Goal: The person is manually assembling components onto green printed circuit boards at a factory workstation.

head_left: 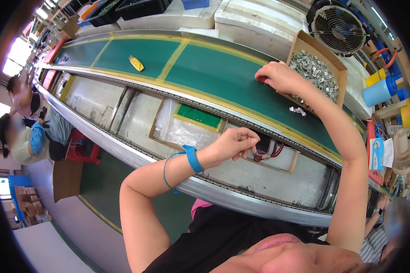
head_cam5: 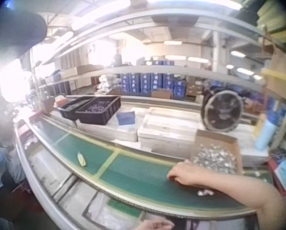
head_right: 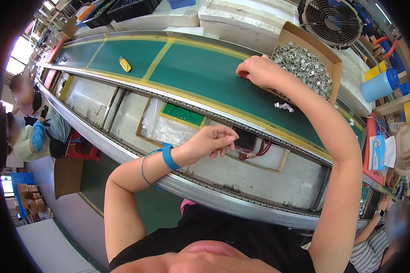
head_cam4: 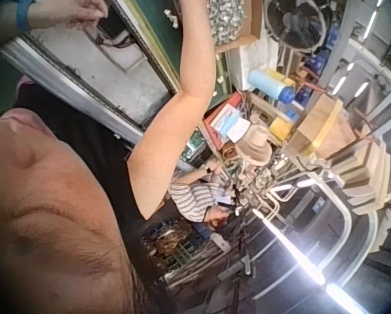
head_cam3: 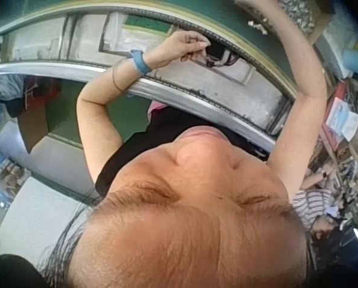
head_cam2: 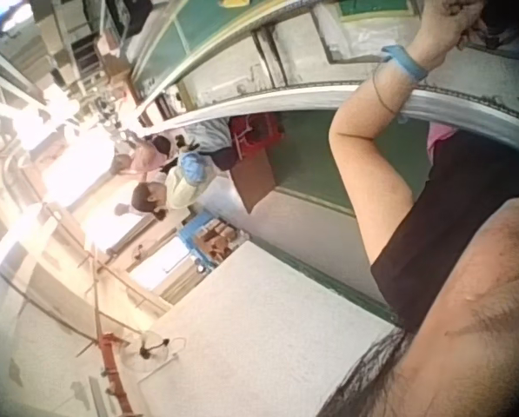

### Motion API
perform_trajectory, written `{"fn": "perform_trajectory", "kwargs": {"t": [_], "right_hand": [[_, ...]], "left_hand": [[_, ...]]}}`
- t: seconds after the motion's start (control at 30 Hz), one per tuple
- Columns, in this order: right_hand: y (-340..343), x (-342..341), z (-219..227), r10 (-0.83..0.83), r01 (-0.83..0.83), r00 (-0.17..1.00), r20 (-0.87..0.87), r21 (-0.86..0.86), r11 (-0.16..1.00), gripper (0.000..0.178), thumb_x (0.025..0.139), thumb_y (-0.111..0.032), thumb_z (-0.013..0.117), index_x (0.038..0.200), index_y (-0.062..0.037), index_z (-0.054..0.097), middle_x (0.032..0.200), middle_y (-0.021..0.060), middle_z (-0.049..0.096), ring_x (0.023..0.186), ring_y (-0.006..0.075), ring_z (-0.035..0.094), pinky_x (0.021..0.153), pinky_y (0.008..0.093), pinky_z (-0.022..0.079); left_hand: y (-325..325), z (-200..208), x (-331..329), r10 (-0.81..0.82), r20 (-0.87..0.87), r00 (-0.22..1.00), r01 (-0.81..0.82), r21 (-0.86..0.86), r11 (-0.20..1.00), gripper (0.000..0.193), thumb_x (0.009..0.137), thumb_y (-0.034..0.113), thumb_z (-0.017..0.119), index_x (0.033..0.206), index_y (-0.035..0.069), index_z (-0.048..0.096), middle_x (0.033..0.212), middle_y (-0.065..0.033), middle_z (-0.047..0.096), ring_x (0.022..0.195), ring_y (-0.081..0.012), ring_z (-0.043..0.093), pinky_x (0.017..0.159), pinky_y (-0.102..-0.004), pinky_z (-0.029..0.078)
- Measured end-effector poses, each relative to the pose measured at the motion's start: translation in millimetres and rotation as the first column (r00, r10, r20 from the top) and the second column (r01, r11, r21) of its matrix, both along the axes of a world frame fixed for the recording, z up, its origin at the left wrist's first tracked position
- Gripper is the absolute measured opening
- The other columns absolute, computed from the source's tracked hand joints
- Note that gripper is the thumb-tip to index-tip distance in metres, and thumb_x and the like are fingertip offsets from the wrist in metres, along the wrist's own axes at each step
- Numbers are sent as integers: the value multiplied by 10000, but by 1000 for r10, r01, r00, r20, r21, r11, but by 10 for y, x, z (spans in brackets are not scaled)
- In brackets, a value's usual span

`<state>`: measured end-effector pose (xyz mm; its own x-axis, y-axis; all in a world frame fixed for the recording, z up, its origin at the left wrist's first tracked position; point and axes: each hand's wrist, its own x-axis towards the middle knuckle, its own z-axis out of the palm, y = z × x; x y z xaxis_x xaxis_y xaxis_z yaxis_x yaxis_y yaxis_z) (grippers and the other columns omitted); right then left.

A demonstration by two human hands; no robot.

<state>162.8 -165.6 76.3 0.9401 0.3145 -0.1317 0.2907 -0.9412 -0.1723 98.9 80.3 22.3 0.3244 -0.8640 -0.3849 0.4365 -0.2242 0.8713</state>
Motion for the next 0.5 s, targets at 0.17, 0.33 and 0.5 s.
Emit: {"fn": "perform_trajectory", "kwargs": {"t": [0.17, 0.33, 0.5], "right_hand": [[-149, 96, 118, -63, 77, 994, 86, -175, 982, 403, 775, -90, 590, 1177, -108, 555, 1110, 141, 591, 1048, 313, 534, 906, 394, 424], [-153, -612, 392, 28, -27, 910, 413, -7, 1000, 285, 811, -57, 570, 1096, -57, 572, 1051, 132, 594, 1010, 310, 544, 867, 383, 447], [193, -2416, 114, 83, -118, 923, 376, 72, 990, 321, 700, -44, 644, 1018, -60, 601, 971, 139, 588, 903, 321, 570, 775, 408, 479]], "left_hand": [[-24, 13, -40, -54, 47, 997, 54, 13, 998, 268, 910, 221, 554, 1070, 7, 542, 818, -48, 641, 594, -48, 525, 429, -180, 381], [-11, 24, 23, -17, 176, 984, 16, 8, 1000, 246, 897, 218, 574, 1014, 2, 573, 772, -40, 637, 562, -43, 517, 422, -176, 369], [10, -8, 37, 33, 274, 961, -39, 14, 999, 241, 915, 222, 541, 1011, 8, 591, 668, 4, 574, 546, -33, 503, 417, -175, 352]]}}
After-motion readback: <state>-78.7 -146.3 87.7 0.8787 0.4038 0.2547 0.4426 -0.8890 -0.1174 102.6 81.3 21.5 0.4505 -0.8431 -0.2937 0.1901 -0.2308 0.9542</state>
